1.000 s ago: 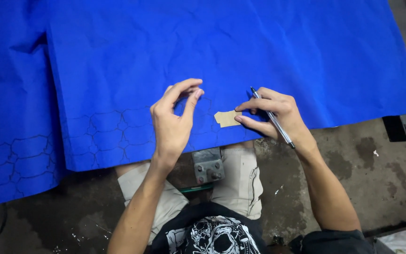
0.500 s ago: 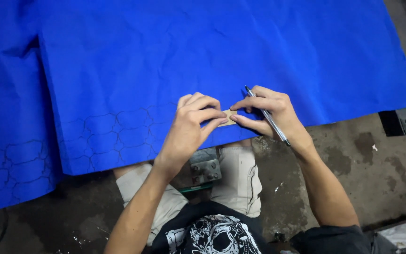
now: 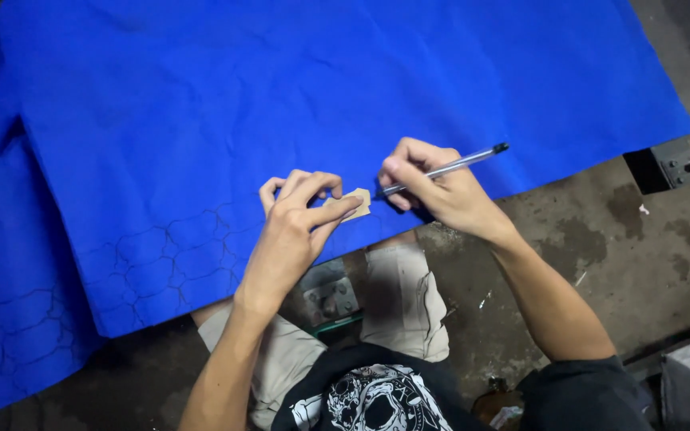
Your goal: The person uses a pen and a small cardboard template to trace a repeating hexagonal pattern onto a large blue sheet. They repeatedly reposition the template and trace its outline to extend the pattern across the surface.
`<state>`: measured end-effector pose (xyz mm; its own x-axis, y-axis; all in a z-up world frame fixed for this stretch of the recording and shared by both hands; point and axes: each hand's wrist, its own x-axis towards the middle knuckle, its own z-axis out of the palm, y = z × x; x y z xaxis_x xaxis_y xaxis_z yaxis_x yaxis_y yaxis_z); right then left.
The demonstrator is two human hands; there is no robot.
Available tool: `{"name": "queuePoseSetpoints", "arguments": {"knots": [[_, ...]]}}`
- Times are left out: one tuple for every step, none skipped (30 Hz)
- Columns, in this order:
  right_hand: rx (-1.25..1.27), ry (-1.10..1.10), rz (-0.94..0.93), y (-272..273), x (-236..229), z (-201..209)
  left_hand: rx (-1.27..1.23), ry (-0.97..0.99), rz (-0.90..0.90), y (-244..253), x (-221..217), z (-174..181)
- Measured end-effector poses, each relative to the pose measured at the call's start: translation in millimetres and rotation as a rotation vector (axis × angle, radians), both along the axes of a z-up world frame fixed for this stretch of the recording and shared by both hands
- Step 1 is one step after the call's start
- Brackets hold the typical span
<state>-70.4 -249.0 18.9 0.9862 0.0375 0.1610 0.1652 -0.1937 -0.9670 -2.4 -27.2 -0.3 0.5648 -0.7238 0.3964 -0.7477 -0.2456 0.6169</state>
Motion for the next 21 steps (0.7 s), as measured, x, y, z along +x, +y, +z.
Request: {"name": "queuePoseSetpoints", "arguments": {"knots": [[0.003,-0.001,-0.008,-1,0,1,0.003,-0.001,-0.008,-1,-1,0],[0.024,0.005,0.002,-1,0,3,0.005,-0.002,0.003,-1,-2,0],[0.046,0.010,0.012,-2,0,5,0.006,-0.004,0.014,-1,-3,0],[0.051,0.011,0.007,-3,0,4,0.011,-0.003,0.009,-1,-3,0],[0.009,0.002,0.027,-5,1,4,0.005,-0.004,0.013,-1,-3,1],[-0.034,-0.007,0.047,-7,2,4,-0.004,-0.005,0.017,-2,-3,1],[-0.031,-0.007,0.041,-8,3,1,0.000,-0.005,0.012,-2,-3,1],[-0.084,-0.010,0.032,-8,4,-1,0.000,-0.014,0.016,-3,-3,1],[-0.137,-0.013,0.022,-8,5,-3,0.001,-0.023,0.020,-3,-3,1],[-0.135,-0.012,0.020,-9,5,-5,0.003,-0.021,0.018,-3,-3,0],[-0.168,-0.023,-0.005,-9,5,-7,-0.002,-0.023,0.020,-3,-3,0],[-0.203,-0.035,-0.026,-9,5,-9,-0.008,-0.026,0.025,-3,-3,-1],[-0.203,-0.035,-0.025,-9,6,-11,-0.008,-0.025,0.026,-3,-2,-2],[-0.181,-0.059,-0.013,-9,6,-12,-0.011,-0.025,0.027,-3,-2,-3],[-0.158,-0.084,0.000,-9,7,-14,-0.014,-0.024,0.027,-3,-2,-3],[-0.159,-0.083,0.001,-9,7,-13,-0.014,-0.024,0.029,-3,-2,-4],[-0.148,-0.096,0.008,-8,7,-11,-0.017,-0.023,0.026,-3,-2,-4],[-0.136,-0.110,0.014,-8,7,-11,-0.019,-0.022,0.025,-3,-2,-4],[-0.137,-0.109,0.016,-7,7,-11,-0.019,-0.021,0.026,-3,-2,-5],[-0.137,-0.121,0.010,-7,7,-12,-0.015,-0.023,0.027,-2,-2,-5],[-0.137,-0.134,0.005,-6,7,-12,-0.012,-0.024,0.029,-3,-2,-5]]}}
